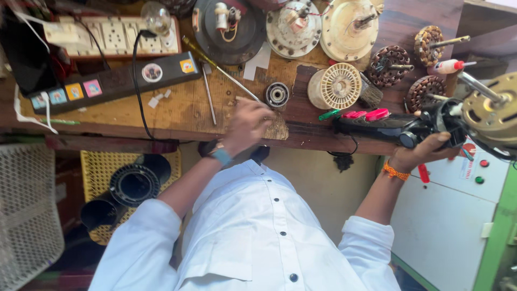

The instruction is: The person assembles an electric motor by inserting the rotor into the stator and tightening screws with a screwdriver. They then connect the motor to a power strip and test it by turning the power on and off, observing the rotor spin. Finally, they remove a small cylindrical component from the motor.

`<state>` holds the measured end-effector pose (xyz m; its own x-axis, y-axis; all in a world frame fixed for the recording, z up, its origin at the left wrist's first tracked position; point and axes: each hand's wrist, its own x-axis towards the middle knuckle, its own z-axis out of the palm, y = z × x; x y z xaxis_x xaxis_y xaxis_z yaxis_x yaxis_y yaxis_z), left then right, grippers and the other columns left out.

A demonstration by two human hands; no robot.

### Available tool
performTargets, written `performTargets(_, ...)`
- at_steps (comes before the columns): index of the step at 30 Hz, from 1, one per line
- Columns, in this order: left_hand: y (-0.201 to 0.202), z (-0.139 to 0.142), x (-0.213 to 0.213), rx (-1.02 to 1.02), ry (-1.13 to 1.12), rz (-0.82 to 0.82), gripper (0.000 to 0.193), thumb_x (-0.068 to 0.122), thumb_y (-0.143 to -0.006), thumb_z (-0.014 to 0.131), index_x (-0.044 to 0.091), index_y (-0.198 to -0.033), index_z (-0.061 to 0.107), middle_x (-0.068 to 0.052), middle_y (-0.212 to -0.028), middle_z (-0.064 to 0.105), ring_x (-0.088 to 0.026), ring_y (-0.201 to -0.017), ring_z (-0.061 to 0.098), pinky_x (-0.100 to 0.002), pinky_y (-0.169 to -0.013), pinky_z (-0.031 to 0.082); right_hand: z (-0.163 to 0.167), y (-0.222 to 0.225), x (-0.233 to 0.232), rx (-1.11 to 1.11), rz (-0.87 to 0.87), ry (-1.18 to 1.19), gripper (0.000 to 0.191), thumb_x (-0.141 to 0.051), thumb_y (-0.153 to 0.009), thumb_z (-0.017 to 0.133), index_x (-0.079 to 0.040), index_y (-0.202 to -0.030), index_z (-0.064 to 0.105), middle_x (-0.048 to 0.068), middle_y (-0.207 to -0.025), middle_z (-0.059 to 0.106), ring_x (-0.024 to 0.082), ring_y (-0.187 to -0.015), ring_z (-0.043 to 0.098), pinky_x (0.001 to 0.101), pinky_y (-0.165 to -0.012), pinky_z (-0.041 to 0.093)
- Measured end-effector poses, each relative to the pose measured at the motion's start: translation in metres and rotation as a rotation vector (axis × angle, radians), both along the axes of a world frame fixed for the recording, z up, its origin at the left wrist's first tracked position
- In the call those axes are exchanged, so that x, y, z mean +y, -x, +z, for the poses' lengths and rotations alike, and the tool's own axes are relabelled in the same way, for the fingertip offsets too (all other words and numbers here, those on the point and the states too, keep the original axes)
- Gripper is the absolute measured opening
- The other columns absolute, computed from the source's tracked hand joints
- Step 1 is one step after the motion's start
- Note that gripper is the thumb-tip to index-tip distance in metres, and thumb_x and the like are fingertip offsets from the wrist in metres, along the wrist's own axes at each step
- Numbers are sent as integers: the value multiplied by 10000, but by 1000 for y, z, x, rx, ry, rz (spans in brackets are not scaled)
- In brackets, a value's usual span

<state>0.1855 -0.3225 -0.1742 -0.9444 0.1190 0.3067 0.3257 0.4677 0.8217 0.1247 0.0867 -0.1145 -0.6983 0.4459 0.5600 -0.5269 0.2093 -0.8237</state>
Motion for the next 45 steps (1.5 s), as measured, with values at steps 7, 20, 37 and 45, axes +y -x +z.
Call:
performTargets(7, 35, -52, 149, -255, -235, -9, 318, 199, -756, 846, 200, -1051, 726, -18, -981, 710, -294, -997, 573, -416, -936, 470, 8, 0, 4, -49, 53, 63, 627, -395, -1100, 545, 38, -1490, 313, 278, -1353, 563, 331, -1065, 710, 441, -832, 644)
performTargets(20, 18, -45, 284, -467, -338, 253, 885, 383, -650, 883, 369, -1439, 484, -70, -1293, 500, -334, -1262, 474, -540, -1015, 413, 6, 9, 7, -30, 53, 33, 645, -422, -1081, 499, -70, -1512, 175, 238, -1401, 537, 336, -1086, 716, 468, -852, 619)
performTargets(37, 17, -55, 310, -410, -412, 259, 825, 338, -698, 865, 316, -1450, 528, -45, -1219, 496, -283, -1171, 498, -460, -1025, 448, 2, 7, 30, -48, 86, 90, 612, -435, -1114, 514, -16, -1499, 289, 253, -1329, 580, 317, -978, 706, 455, -829, 643)
performTargets(45, 17, -31, 304, -377, -264, 277, 845, 412, -649, 889, 365, -1420, 545, -45, -1176, 486, -280, -1119, 475, -456, -933, 409, -2, 3, 33, -36, 20, 121, 664, -453, -1064, 534, -78, -1508, 214, 235, -1384, 533, 341, -1057, 716, 461, -851, 615)
